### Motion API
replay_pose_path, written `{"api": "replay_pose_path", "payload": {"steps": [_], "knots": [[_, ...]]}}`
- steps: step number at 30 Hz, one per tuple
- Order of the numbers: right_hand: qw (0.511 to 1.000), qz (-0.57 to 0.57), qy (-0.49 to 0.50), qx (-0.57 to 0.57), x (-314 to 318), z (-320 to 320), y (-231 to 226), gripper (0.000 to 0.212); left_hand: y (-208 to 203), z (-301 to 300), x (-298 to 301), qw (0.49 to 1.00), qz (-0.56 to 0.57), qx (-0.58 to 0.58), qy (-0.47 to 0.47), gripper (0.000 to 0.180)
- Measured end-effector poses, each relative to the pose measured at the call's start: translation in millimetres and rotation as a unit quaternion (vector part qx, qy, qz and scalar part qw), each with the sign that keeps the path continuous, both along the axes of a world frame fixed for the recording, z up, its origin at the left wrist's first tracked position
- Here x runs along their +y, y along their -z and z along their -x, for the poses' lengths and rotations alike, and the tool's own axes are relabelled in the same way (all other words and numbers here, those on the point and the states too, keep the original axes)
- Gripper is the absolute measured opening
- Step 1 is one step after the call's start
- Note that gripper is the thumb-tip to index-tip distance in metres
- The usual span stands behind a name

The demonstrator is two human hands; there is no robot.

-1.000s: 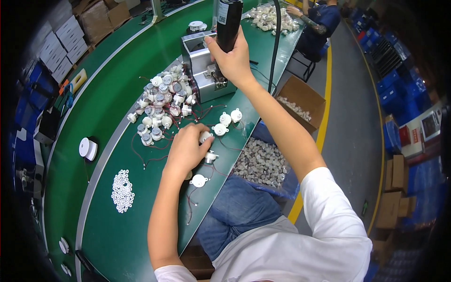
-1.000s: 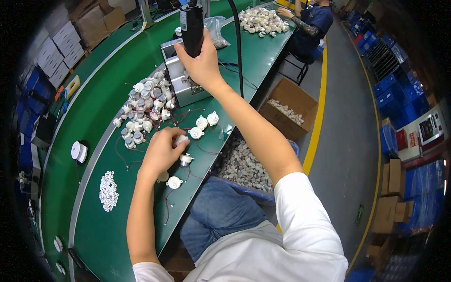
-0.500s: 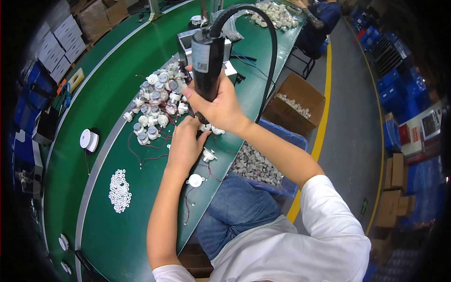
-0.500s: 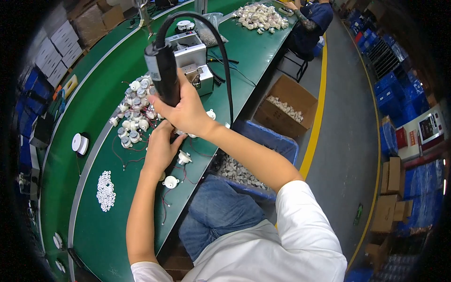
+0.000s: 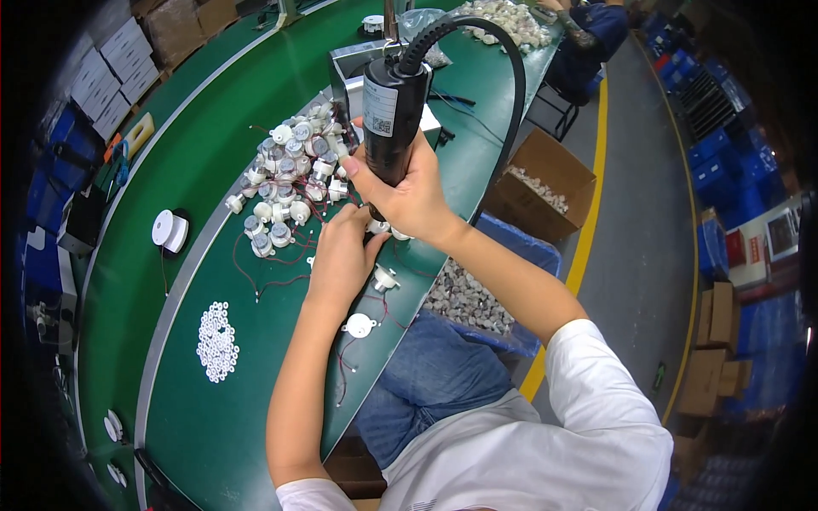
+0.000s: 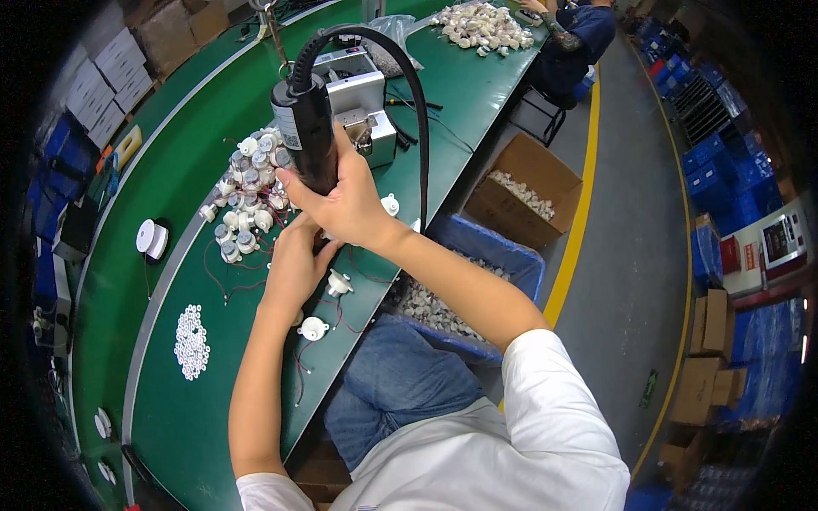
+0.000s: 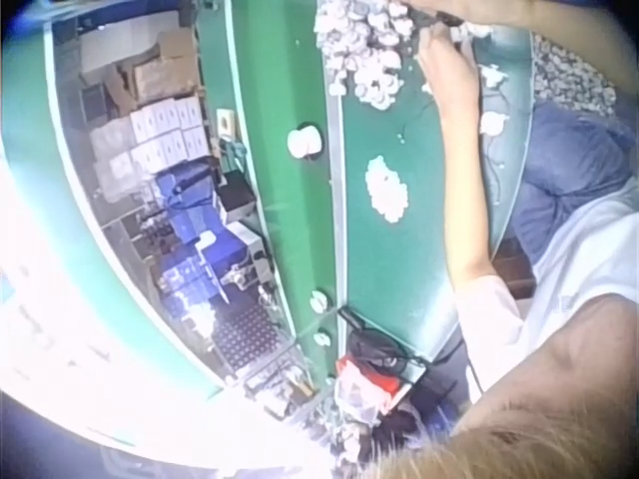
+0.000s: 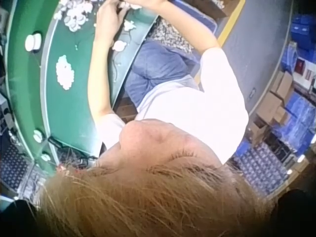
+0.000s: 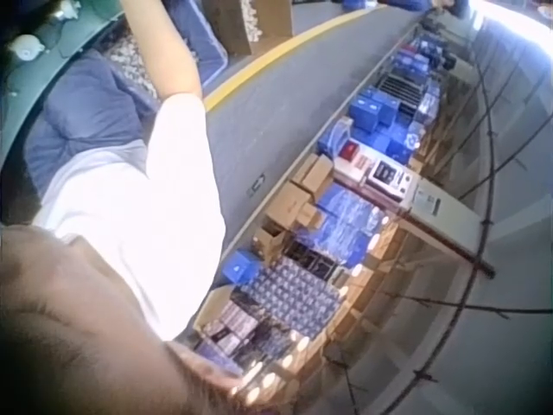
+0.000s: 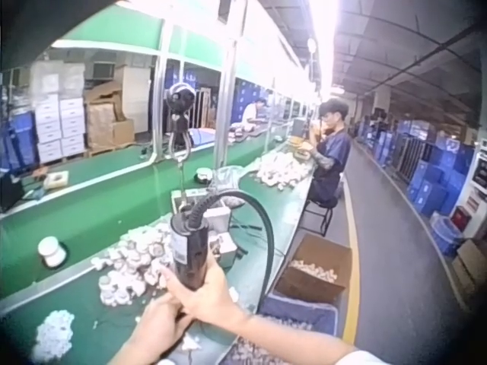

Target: Assembling small electronic modules by using an electric screwdriver to attach plastic components.

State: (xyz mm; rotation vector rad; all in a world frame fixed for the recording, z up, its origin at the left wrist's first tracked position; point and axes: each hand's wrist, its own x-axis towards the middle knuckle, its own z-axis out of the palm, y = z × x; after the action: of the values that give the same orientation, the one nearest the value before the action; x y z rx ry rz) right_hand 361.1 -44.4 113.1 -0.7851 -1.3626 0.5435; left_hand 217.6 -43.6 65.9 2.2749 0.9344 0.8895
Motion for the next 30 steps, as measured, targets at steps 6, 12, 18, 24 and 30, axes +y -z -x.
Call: {"api": "replay_pose_path", "payload": {"steps": [6,12,18,24,30], "knots": [[1.0,0.018,-0.017,0.016,-2,1,-3,0.048,-1,0,0,1.0,0.006,-0.008,0.003,0.026],[0.999,0.005,-0.031,0.022,-6,3,0,0.044,-1,-3,-4,1.0,-0.013,0.003,-0.025,0.027],[0.998,-0.007,-0.035,0.056,-8,1,1,0.033,-7,-6,-4,0.999,-0.009,0.015,-0.031,0.03],[0.999,-0.023,-0.004,0.026,-4,0,4,0.039,-8,-8,-5,0.999,0.012,0.017,-0.046,0.033],[0.999,-0.007,0.016,0.032,26,-18,-26,0.048,-15,5,-11,0.989,-0.113,0.036,-0.094,0.038]]}}
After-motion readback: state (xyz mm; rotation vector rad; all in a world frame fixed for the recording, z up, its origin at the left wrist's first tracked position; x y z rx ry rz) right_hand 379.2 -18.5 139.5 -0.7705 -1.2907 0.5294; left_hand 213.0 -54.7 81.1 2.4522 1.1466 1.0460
